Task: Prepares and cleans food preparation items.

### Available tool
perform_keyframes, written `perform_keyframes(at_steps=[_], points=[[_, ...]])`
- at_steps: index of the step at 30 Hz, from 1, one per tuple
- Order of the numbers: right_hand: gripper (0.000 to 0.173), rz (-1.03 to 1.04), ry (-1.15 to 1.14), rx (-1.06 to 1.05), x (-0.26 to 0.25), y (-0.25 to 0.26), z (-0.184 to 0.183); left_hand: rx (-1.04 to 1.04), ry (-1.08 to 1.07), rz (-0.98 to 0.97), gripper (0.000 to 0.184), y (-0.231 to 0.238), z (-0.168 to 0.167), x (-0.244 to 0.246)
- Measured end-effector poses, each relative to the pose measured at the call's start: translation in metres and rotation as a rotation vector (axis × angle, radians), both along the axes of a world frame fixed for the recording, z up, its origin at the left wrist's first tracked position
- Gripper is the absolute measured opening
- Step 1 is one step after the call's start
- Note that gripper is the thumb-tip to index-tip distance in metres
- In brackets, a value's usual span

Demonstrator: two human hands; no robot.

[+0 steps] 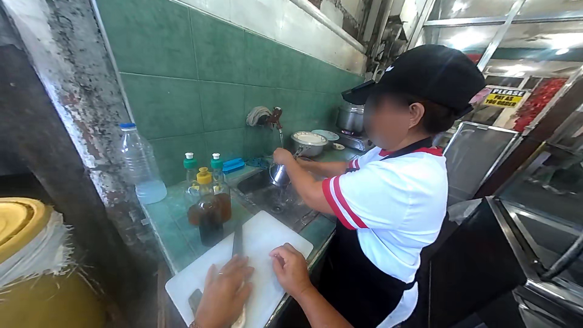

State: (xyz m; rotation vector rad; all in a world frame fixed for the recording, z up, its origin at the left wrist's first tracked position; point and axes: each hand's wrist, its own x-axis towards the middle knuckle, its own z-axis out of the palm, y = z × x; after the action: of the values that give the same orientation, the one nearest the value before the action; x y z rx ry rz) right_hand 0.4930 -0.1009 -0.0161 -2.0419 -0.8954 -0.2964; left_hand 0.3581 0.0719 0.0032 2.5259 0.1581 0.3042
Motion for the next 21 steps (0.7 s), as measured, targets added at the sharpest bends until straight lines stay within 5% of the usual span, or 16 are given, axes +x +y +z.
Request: perform_keyframes(at_steps=[21], points=[[0.019,0.003,-0.001,-0.003,0.0007,0.0001,-0.0007,0.008,0.021,0.012,0.036,-0.0002,-0.0011,0.0022]])
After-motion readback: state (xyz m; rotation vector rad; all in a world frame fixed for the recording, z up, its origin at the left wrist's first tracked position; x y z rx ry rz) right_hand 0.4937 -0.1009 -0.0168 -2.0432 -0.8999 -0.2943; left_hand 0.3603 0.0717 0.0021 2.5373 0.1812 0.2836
